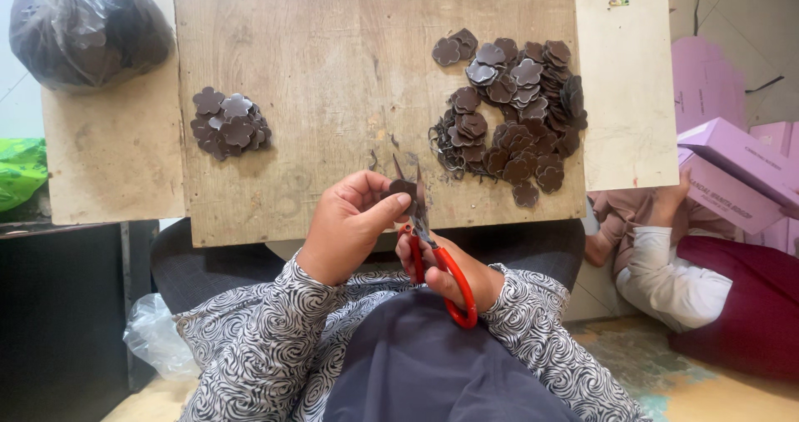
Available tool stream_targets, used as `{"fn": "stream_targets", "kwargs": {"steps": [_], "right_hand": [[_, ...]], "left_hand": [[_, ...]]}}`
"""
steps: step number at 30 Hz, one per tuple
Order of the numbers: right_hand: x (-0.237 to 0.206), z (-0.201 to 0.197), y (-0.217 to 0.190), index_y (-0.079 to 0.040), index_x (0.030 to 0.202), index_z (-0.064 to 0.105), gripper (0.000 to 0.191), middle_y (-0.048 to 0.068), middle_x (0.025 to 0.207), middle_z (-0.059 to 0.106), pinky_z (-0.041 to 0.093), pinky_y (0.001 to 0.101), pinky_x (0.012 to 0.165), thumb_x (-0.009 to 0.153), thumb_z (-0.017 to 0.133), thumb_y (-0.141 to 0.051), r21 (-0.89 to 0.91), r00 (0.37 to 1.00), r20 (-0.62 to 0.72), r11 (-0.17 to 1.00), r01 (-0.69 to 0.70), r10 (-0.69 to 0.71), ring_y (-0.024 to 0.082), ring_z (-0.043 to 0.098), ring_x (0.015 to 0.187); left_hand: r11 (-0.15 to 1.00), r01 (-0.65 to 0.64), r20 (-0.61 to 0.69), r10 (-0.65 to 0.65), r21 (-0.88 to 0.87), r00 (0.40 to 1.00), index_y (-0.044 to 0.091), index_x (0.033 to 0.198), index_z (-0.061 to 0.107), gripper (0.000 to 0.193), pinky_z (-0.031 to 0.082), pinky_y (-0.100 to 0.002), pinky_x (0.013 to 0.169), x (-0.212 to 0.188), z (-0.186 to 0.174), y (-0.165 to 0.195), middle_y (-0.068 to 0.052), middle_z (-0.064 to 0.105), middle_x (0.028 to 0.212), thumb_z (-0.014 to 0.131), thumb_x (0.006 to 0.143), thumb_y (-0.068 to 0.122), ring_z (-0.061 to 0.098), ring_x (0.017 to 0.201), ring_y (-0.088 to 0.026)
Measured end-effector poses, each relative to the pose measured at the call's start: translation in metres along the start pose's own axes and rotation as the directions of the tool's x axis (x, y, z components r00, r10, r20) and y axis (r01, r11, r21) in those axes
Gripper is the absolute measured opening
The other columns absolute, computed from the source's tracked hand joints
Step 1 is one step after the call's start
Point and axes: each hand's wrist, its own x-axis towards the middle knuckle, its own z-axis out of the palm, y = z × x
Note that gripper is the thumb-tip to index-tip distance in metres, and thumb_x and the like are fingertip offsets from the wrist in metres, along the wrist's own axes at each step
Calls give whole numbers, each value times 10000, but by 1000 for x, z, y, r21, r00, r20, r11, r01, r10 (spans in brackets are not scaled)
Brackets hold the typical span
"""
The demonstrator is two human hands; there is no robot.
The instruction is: The person uses red-handled scissors to trim the edges of small dark brown flower-shaped cardboard pieces. They hold each piece in the left hand and cut with the right hand, placing finished pieces into a pile on the wooden board.
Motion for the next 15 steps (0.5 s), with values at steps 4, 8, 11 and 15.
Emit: {"fn": "stream_targets", "kwargs": {"steps": [4, 8, 11, 15], "right_hand": [[1, -3, 1, -71, 1176, 471, 850, 25, 963, 467, 451, 268, 786, 822, 634, -827, -82, 999, -45, 997, 5, -8, 120, 446, 857], [2, -2, 5, -59, 1130, 512, 857, 20, 934, 486, 429, 262, 712, 822, 588, -855, -147, 990, -140, 988, -39, 19, 113, 438, 798], [3, -1, 7, -56, 1140, 506, 872, 20, 933, 476, 428, 268, 710, 811, 600, -858, -96, 987, -160, 995, -26, 11, 115, 432, 798], [2, -3, 6, -64, 1168, 488, 884, 16, 963, 472, 445, 271, 756, 807, 614, -860, -34, 998, -68, 999, -14, 11, 115, 445, 842]], "left_hand": [[997, -38, 19, 37, 69, 999, -15, 1029, 646, 126, 565, -241, 738, 1, -2, 0, -57, 729, 919, 718, 939, 37, 687, 820, -92], [996, -18, 37, 15, 91, 999, -22, 1021, 656, 116, 572, -241, 749, 2, -6, 3, -60, 737, 917, 716, 936, 29, 698, 824, -96], [998, -2, 67, -2, 63, 998, -17, 1032, 656, 122, 581, -244, 770, 2, -5, 4, -58, 743, 940, 705, 931, 30, 704, 846, -98], [999, 41, 81, -41, 8, 996, -12, 1058, 665, 125, 579, -253, 764, 2, -2, 3, -57, 737, 948, 685, 956, 59, 695, 855, -106]]}}
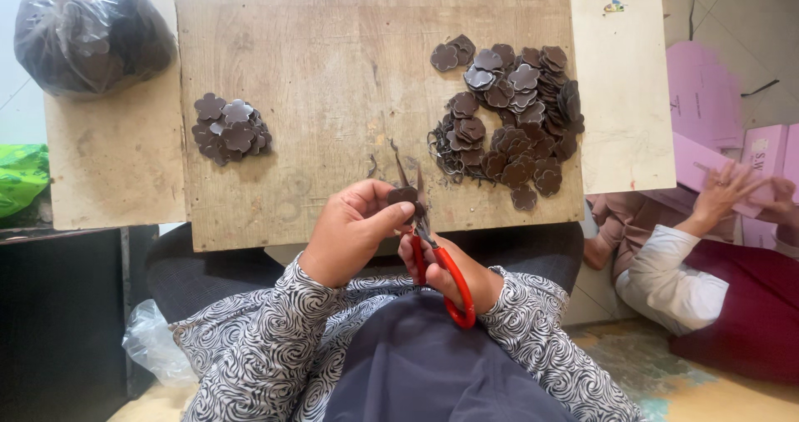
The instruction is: The person uses red-handled scissors to trim the edges of small dark brown flower-shaped cardboard pieces. They hold each piece in the left hand and cut with the right hand, placing finished pieces into a pile on the wooden board.
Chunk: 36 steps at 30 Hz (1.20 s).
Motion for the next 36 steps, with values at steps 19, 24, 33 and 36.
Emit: {"fn": "stream_targets", "kwargs": {"steps": [19, 24, 33, 36], "right_hand": [[-4, -10, 5, -54, 1162, 500, 789, 5, 994, 484, 447, 242, 771, 884, 603, -785, -177, 999, 15, 983, 45, -43, 94, 448, 864], [-6, -11, 3, -60, 1129, 500, 779, 3, 962, 482, 444, 240, 741, 887, 581, -795, -203, 998, 38, 978, 51, -44, 93, 446, 831], [-5, -9, 1, -75, 1039, 485, 767, -5, 899, 455, 405, 241, 706, 904, 524, -829, -286, 997, -14, 956, 73, -81, 95, 413, 794], [-5, -8, 1, -76, 1052, 488, 777, -5, 905, 461, 412, 244, 710, 890, 532, -834, -256, 996, -17, 964, 77, -84, 95, 421, 800]], "left_hand": [[994, -28, -47, 33, 106, 998, -5, 1120, 541, 229, 613, -256, 800, -6, -1, 7, -64, 729, 978, 674, 941, 46, 715, 892, -110], [952, -51, -63, 73, 300, 995, 11, 1151, 498, 293, 573, -224, 722, -12, 1, 15, -81, 714, 920, 702, 942, 45, 715, 828, -101], [941, -36, -112, 78, 338, 991, 15, 1155, 497, 335, 561, -212, 693, -13, 5, 17, -79, 733, 892, 727, 915, 62, 715, 809, -94], [963, -7, -116, 40, 270, 992, 11, 1166, 508, 350, 584, -213, 704, -10, 5, 15, -69, 732, 912, 734, 903, 59, 725, 814, -93]]}}
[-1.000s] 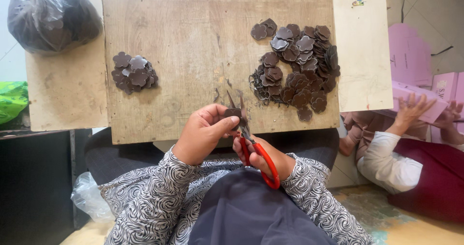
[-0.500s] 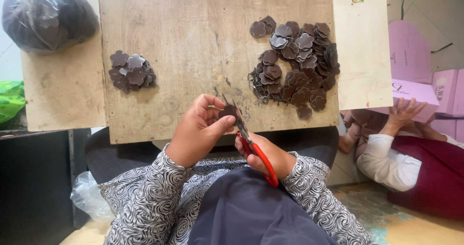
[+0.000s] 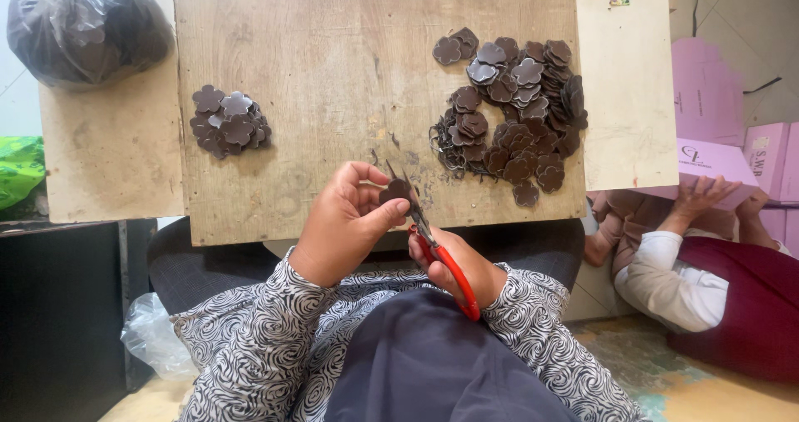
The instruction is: The person uses red-handled scissors to trim the edges of small dark brown flower-shaped cardboard pieces. They hold each piece in the left hand and cut with the right hand, placing finished pieces into a pile on the wooden board.
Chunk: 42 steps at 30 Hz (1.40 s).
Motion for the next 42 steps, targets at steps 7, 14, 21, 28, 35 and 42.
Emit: {"fn": "stream_targets", "kwargs": {"steps": [7, 14, 21, 28, 35, 42], "right_hand": [[2, 0, -3, -67, 1092, 470, 823, 3, 931, 452, 409, 251, 713, 856, 565, -850, 100, 998, 69, 995, -17, 10, 99, 414, 809], [-1, -2, -6, -72, 1067, 487, 818, -7, 918, 459, 404, 240, 703, 868, 519, -865, -9, 999, 36, 1000, 1, -1, 89, 416, 796], [1, 0, -9, -66, 1038, 484, 808, -1, 908, 462, 412, 245, 711, 872, 545, -854, 18, 999, 25, 1000, -21, 20, 96, 420, 795], [0, 4, -9, -67, 1180, 470, 900, 2, 972, 454, 432, 261, 769, 804, 595, -875, 228, 994, 103, 973, -45, 22, 108, 428, 853], [-2, 2, 0, -47, 1145, 491, 929, 23, 944, 473, 446, 275, 781, 783, 620, -893, 271, 992, 114, 959, -82, 52, 130, 450, 846], [-4, 3, -10, -82, 1374, 430, 1064, 9, 1008, 446, 432, 276, 814, 723, 635, -898, 304, 985, 122, 941, -152, 120, 119, 425, 878]], "left_hand": [[1000, 0, 16, 0, 10, 1000, 12, 1188, 510, 404, 536, -198, 656, 1, -1, -1, -53, 722, 899, 762, 873, 40, 656, 761, -54], [1000, 19, -11, -19, 17, 1000, 11, 1171, 517, 398, 527, -199, 643, -3, -2, 2, -48, 728, 871, 770, 866, 40, 651, 743, -52], [993, 17, 45, -12, -117, 999, 0, 1093, 554, 290, 596, -215, 727, 1, -4, -7, -50, 744, 922, 747, 883, 48, 732, 824, -80], [965, 157, 152, -126, -209, 980, 40, 991, 652, 135, 518, -212, 628, 3, 1, -15, -53, 744, 885, 741, 923, 115, 696, 759, -97], [961, 160, 122, -135, -224, 983, 58, 989, 668, 136, 528, -201, 653, 1, 3, -15, -26, 744, 898, 745, 911, 139, 709, 779, -85], [963, 168, 163, -135, -210, 977, 28, 999, 689, 155, 526, -203, 664, 1, -2, -16, -38, 746, 899, 731, 938, 164, 712, 798, -89]]}}
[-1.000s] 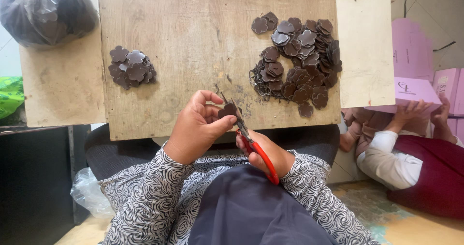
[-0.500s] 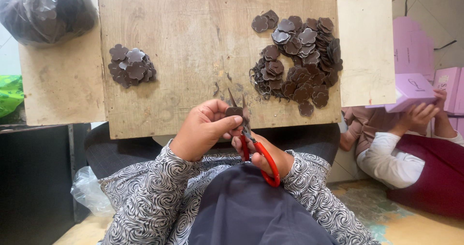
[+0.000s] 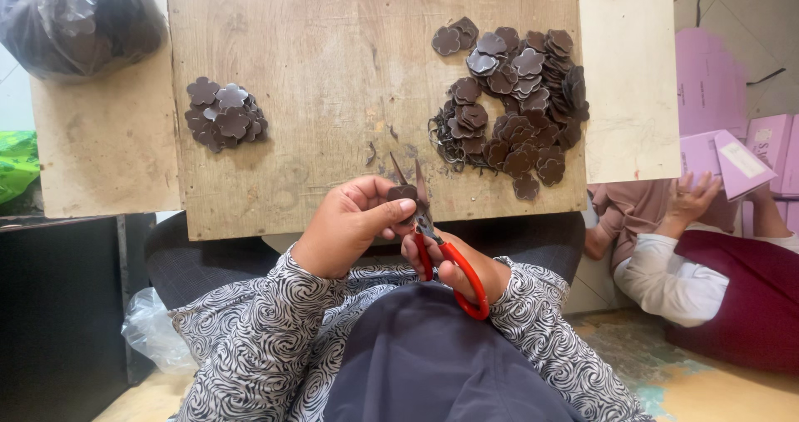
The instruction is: The person uses red-handled scissors to trim the edges of small dark brown flower-shaped cardboard pieces. They hold each piece in the left hand and cut with the right hand, placing finished pieces into a pile on the wooden board.
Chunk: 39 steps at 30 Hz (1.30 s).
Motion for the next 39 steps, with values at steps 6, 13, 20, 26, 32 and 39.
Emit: {"fn": "stream_targets", "kwargs": {"steps": [6, 13, 20, 26, 32, 39], "right_hand": [[0, 1, -1, -77, 1302, 467, 989, -1, 980, 437, 430, 266, 778, 741, 631, -875, 1, 1000, -5, 1000, -15, 15, 107, 426, 854], [5, 0, 9, -80, 1018, 468, 812, -8, 873, 440, 416, 244, 670, 853, 541, -871, -64, 994, -53, 994, 91, -95, 91, 427, 745], [7, 3, 13, -77, 990, 475, 684, -6, 822, 433, 398, 241, 616, 977, 456, -761, -163, 972, -137, 972, 169, -192, 89, 423, 693], [10, 7, 10, -71, 1003, 502, 635, -15, 773, 449, 391, 237, 569, 1010, 422, -701, -266, 947, -223, 949, 167, -230, 79, 421, 640], [10, 9, 11, -68, 990, 493, 626, -20, 773, 439, 392, 239, 560, 1001, 454, -693, -203, 947, -257, 969, 143, -194, 71, 413, 640], [10, 9, 12, -71, 976, 489, 607, -27, 757, 430, 362, 227, 532, 999, 472, -677, -149, 947, -271, 980, 132, -169, 61, 391, 610]], "left_hand": [[1000, 21, 0, -21, 3, 1000, 36, 1003, 692, 160, 521, -204, 659, -1, -4, 3, -38, 746, 886, 717, 932, 176, 713, 781, -91], [1000, -18, -48, 18, -2, 999, 41, 1003, 693, 155, 515, -208, 667, 0, 1, 1, -25, 745, 889, 731, 933, 175, 703, 780, -81], [998, -45, -114, 41, -34, 993, 57, 973, 671, 135, 495, -212, 653, 7, 6, -8, -20, 741, 861, 739, 920, 162, 708, 776, -84], [981, -146, -141, 128, -130, 982, 17, 967, 686, 127, 504, -234, 716, 15, 11, -16, -50, 741, 887, 758, 927, 114, 641, 795, -86], [969, -174, -159, 147, -174, 976, 9, 962, 679, 117, 556, -267, 781, 17, 13, -19, -67, 742, 888, 751, 918, 90, 684, 824, -122], [969, -181, -163, 154, -167, 974, 7, 960, 677, 121, 562, -278, 803, 18, 12, -20, -68, 738, 888, 754, 920, 91, 684, 827, -125]]}}
